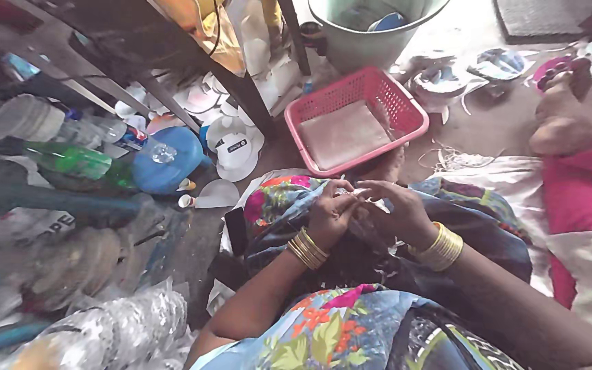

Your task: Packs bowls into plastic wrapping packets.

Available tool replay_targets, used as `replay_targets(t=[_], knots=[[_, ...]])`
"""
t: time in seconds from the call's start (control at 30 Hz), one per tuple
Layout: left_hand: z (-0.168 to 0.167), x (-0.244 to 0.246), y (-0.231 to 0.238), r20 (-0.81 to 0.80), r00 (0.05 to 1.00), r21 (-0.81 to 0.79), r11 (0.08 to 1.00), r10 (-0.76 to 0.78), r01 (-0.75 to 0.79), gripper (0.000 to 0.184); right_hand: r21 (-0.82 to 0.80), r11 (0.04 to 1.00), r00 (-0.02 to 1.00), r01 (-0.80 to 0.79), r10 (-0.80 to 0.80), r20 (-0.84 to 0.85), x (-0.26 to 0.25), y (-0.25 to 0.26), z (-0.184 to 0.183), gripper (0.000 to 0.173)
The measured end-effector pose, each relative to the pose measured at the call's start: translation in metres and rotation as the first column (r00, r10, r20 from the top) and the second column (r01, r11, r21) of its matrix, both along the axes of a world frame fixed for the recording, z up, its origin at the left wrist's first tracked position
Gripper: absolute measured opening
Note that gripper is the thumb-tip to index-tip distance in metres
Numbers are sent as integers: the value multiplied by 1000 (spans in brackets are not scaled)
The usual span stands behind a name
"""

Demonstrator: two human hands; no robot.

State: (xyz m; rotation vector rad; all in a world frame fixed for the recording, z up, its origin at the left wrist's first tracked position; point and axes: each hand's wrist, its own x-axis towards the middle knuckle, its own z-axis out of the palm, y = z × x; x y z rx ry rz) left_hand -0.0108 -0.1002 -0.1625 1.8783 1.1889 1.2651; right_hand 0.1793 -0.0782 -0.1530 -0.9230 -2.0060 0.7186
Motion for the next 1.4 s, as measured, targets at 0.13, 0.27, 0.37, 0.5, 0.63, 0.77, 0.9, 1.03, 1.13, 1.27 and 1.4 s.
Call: replay_targets(t=[0.13,0.27,0.37,0.5,0.63,0.77,0.9,1.03,1.13,1.27,1.4], knots=[[-3,1,-8,-90,994,154,987,55,-41,19,23,998,998,-66,66,-1,0,9,-3,29],[-1,-3,-12,-93,993,125,990,71,-59,18,17,992,992,-127,126,27,-8,13,-1,28],[-2,-3,-15,-89,988,93,989,124,-115,17,28,995,995,-100,100,24,-19,12,-4,19],[3,-3,-9,-1,975,-155,964,220,-218,12,185,982,1000,23,-22,-6,-29,11,-15,10],[7,-1,3,-54,979,-193,960,195,-202,10,305,949,995,80,-94,32,-26,13,-21,17],[14,7,9,-189,967,-90,978,171,-190,8,342,934,986,104,-142,89,-22,14,-20,18],[12,13,6,-377,896,100,972,234,-212,12,322,946,967,47,-123,223,-19,15,-13,19],[4,17,4,-378,857,259,928,351,-266,13,86,996,974,8,-28,227,-16,25,-4,18],[-5,14,5,-228,924,237,938,307,-253,12,-201,979,992,-38,62,113,-7,31,-2,16],[-9,13,7,-21,977,67,975,214,-212,8,-262,965,990,26,12,143,-5,23,6,16],[1,8,10,299,938,-379,924,173,-50,7,-143,988,995,55,-42,89,-9,19,-1,15]])
